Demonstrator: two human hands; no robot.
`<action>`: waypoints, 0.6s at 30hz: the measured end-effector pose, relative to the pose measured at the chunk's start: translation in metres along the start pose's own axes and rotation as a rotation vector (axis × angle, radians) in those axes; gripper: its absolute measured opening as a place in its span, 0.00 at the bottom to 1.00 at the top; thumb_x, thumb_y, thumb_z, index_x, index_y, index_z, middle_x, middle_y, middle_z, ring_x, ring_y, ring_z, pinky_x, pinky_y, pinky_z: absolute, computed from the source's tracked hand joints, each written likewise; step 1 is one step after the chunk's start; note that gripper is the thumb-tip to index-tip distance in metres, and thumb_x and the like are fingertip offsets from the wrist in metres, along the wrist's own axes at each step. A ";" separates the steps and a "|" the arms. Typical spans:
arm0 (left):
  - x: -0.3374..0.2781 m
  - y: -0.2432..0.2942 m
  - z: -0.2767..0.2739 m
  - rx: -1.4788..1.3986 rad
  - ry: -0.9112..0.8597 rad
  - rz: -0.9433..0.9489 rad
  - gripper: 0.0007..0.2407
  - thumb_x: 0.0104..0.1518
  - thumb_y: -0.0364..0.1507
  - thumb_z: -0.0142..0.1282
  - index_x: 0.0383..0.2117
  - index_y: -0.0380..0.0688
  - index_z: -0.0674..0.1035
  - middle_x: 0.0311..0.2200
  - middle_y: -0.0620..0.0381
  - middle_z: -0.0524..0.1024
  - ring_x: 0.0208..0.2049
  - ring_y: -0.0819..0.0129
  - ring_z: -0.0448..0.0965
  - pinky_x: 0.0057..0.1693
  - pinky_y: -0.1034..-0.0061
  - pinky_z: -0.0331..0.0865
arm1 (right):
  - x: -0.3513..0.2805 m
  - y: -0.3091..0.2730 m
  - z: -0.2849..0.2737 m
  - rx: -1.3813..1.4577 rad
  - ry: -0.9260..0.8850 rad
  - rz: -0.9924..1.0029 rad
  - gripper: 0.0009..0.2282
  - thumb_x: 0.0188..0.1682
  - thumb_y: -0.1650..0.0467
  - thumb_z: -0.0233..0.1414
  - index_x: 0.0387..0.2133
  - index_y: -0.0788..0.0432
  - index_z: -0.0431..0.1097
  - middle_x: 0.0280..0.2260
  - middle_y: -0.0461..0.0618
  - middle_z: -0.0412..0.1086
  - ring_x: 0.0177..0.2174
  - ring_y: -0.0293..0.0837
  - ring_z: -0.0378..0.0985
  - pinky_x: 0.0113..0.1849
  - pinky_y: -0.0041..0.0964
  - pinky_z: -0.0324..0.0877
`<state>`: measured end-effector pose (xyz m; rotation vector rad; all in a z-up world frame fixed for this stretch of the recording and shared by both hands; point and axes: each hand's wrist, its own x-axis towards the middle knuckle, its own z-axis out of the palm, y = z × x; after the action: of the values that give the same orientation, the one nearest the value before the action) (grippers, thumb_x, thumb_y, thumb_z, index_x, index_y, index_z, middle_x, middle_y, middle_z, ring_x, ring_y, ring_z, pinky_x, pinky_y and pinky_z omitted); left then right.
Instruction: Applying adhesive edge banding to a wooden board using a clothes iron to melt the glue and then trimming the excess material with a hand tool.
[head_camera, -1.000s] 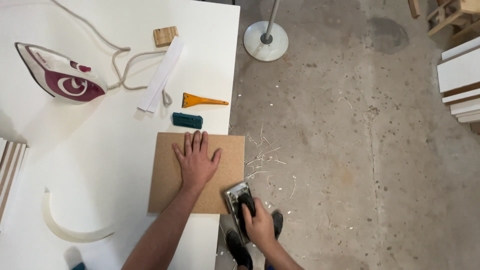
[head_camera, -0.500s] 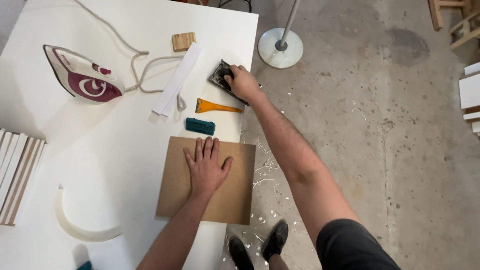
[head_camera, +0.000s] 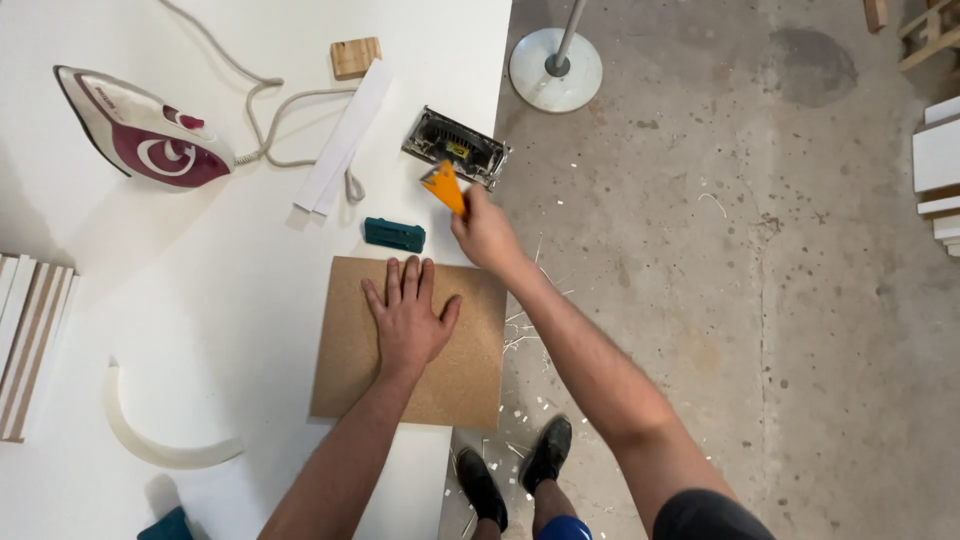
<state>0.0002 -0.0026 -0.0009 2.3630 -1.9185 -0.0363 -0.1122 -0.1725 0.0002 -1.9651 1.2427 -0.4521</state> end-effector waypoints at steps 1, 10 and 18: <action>0.001 0.001 -0.001 0.013 0.014 0.001 0.30 0.61 0.55 0.43 0.66 0.53 0.69 0.68 0.55 0.63 0.72 0.50 0.56 0.69 0.31 0.39 | -0.025 0.003 -0.008 0.285 0.047 0.134 0.14 0.55 0.67 0.52 0.50 0.65 0.64 0.37 0.62 0.73 0.36 0.60 0.81 0.34 0.50 0.75; -0.001 -0.001 0.007 0.018 0.225 0.054 0.29 0.61 0.52 0.45 0.64 0.48 0.73 0.64 0.55 0.70 0.69 0.50 0.60 0.68 0.33 0.43 | -0.357 -0.049 0.094 1.333 0.202 0.835 0.06 0.58 0.71 0.45 0.33 0.63 0.62 0.30 0.63 0.77 0.14 0.47 0.71 0.18 0.36 0.66; -0.001 -0.002 0.009 -0.003 0.216 0.069 0.30 0.63 0.53 0.43 0.65 0.47 0.72 0.65 0.53 0.69 0.70 0.49 0.58 0.67 0.32 0.43 | -0.374 -0.078 0.108 1.307 0.246 0.778 0.13 0.59 0.66 0.43 0.30 0.64 0.65 0.17 0.59 0.70 0.14 0.46 0.68 0.19 0.34 0.62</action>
<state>0.0017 -0.0021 -0.0103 2.1940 -1.8917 0.2119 -0.1692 0.2198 0.0237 -0.3041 1.2241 -0.8070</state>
